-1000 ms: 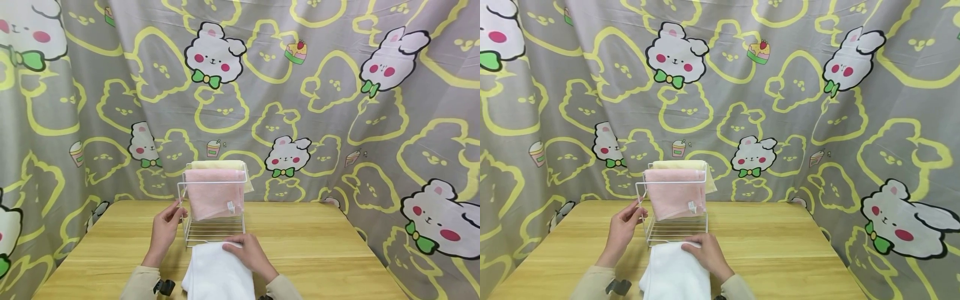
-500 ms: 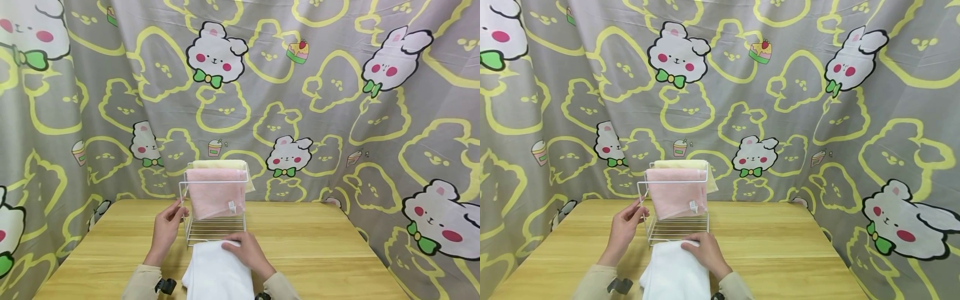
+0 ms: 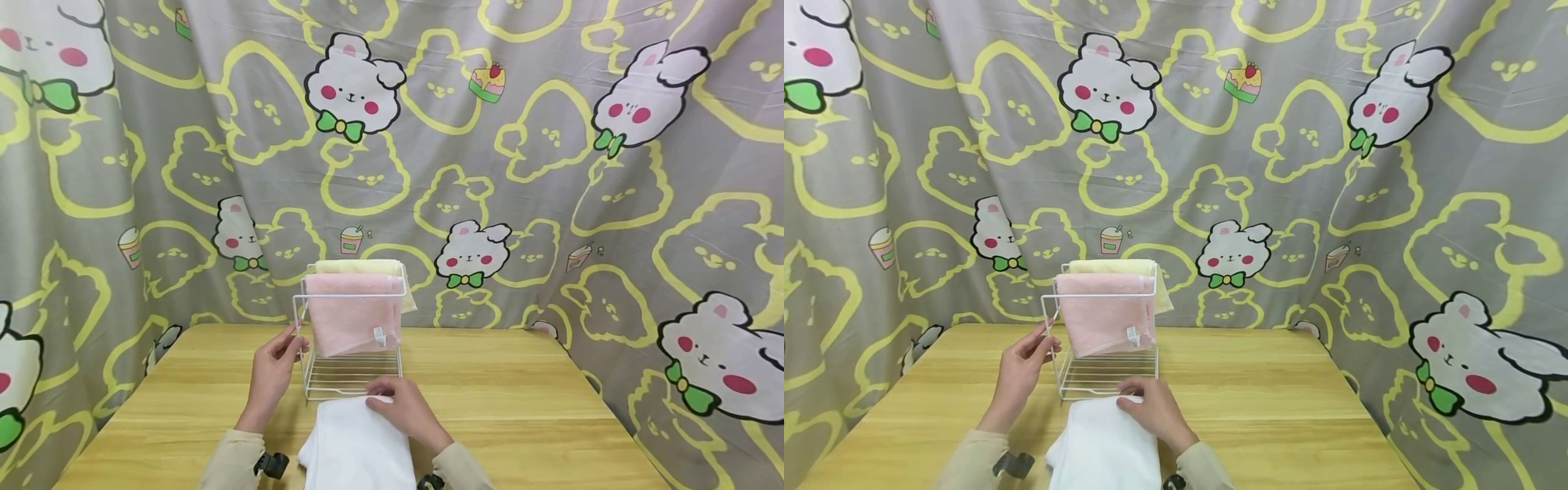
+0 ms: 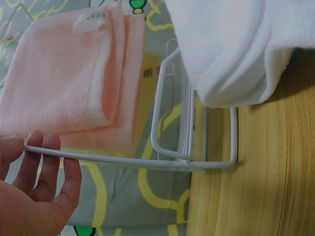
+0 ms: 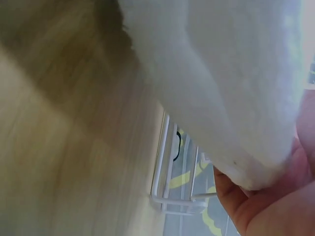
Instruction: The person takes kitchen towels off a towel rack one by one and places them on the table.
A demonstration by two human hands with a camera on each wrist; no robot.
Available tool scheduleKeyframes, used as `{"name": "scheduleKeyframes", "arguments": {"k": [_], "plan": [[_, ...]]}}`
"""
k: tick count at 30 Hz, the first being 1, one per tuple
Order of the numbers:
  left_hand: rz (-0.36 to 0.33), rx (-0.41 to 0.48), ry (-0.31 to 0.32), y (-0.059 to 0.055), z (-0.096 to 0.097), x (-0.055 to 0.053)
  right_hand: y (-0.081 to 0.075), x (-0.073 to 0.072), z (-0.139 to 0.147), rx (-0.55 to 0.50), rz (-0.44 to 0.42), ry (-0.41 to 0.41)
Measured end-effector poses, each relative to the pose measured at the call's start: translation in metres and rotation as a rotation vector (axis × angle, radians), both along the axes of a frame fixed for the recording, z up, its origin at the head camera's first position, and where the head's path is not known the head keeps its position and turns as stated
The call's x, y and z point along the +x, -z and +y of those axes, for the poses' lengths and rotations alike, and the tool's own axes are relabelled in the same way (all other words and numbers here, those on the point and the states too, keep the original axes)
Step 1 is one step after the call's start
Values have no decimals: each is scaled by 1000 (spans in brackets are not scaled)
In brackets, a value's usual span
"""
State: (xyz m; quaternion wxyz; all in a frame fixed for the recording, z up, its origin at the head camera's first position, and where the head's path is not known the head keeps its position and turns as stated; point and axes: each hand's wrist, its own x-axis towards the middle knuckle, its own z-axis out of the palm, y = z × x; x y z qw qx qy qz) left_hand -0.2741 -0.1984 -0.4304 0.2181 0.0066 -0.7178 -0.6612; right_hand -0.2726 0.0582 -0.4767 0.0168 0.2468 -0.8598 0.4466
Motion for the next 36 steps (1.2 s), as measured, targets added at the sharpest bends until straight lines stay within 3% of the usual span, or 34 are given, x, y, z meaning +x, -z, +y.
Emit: {"name": "scheduleKeyframes", "arguments": {"k": [11, 19, 25, 30, 36], "plan": [[13, -3, -9, 1, 0, 1, -2, -1, 6, -20, 23, -41], [-22, -4, 22, 1, -2, 0, -6, 1, 7, -15, 18, -25], [-2, -16, 27, 0, -1, 2, -10, 2, 8, -20, 18, -3], [4, -10, 22, 0, -1, 1, -21, 6, 9, -29, 20, 22], [2, -26, 16, 3, -1, 0, -42, 12, 11, -54, 95, 27]]}}
